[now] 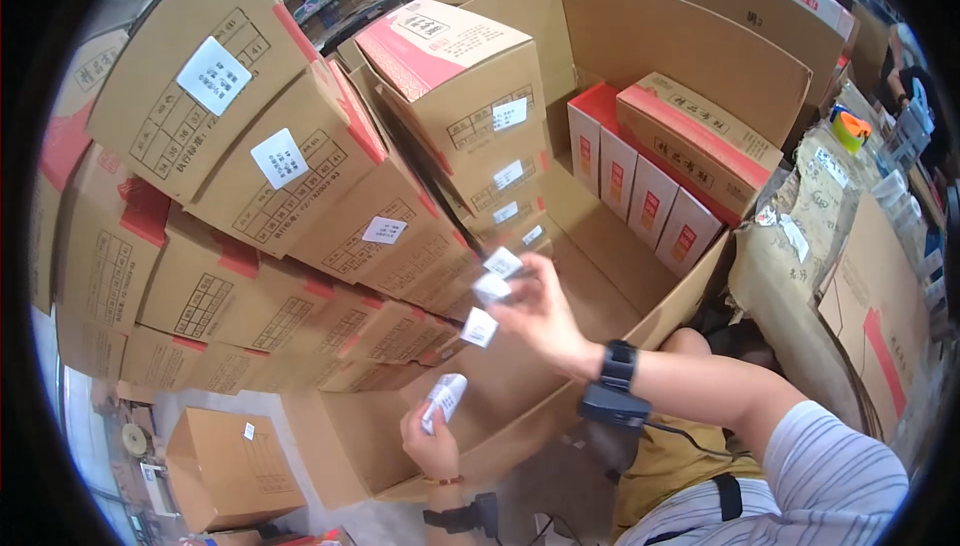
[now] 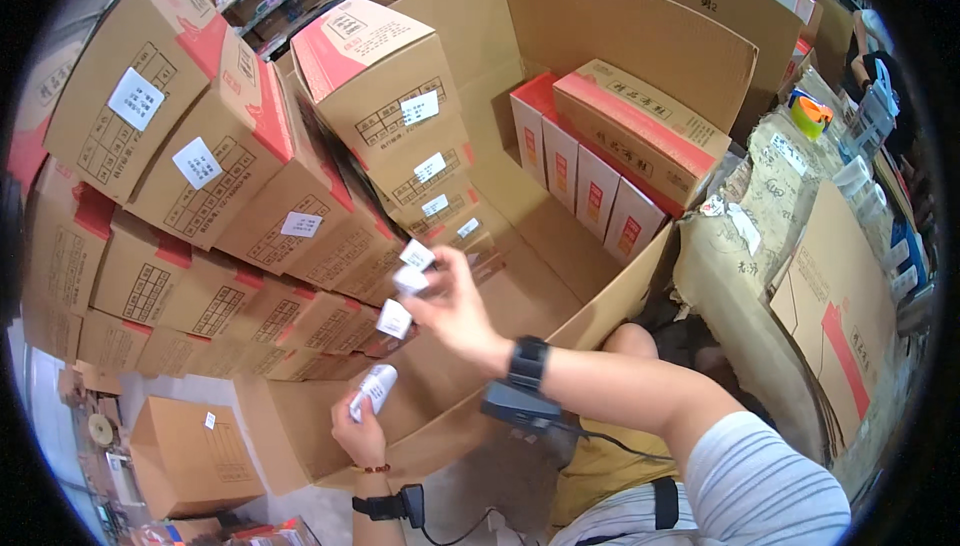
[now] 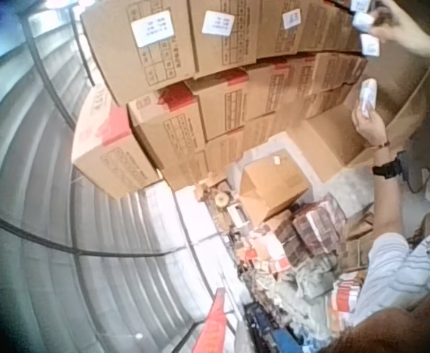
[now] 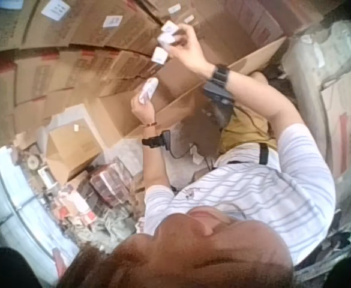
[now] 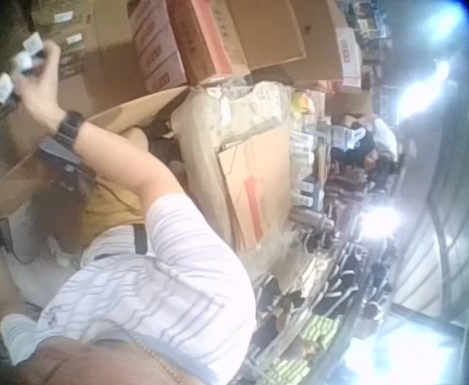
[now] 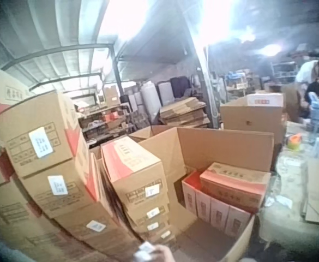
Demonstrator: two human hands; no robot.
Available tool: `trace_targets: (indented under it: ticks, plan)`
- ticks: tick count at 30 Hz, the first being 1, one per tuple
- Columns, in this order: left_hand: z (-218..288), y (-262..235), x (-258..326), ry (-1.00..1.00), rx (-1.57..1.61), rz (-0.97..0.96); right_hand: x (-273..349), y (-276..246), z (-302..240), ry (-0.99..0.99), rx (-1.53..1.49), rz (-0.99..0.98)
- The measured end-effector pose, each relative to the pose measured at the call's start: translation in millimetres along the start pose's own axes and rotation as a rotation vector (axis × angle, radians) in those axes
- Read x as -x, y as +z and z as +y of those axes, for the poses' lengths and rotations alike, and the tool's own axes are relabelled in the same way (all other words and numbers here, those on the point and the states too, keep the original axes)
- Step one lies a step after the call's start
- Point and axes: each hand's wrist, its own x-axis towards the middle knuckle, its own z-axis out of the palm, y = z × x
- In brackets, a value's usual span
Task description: Packing finished shoes into boxes and applying product identification labels to the boxes.
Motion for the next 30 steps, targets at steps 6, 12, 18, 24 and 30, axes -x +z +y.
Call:
trace_targets:
  ticks: [6,12,18,24,30]
  plan:
    - [8,24,15,-0.122,0.069,0.004,-97,59,35,-0.203,-0.113,0.425]
    - [-15,27,12,-0.159,0.029,0.006,-60,23,95,0.139,-0.061,0.192]
    - [-13,21,12,-0.157,0.008,0.016,-107,6,102,0.39,0.811,0.171]
    - [-6,29,5,-0.138,0.039,-0.002,-102,-40,170,0.158,0.541,0.228]
    - [-11,25,9,-0.212,0.035,-0.033,-113,-12,173,0.127,0.454,0.406]
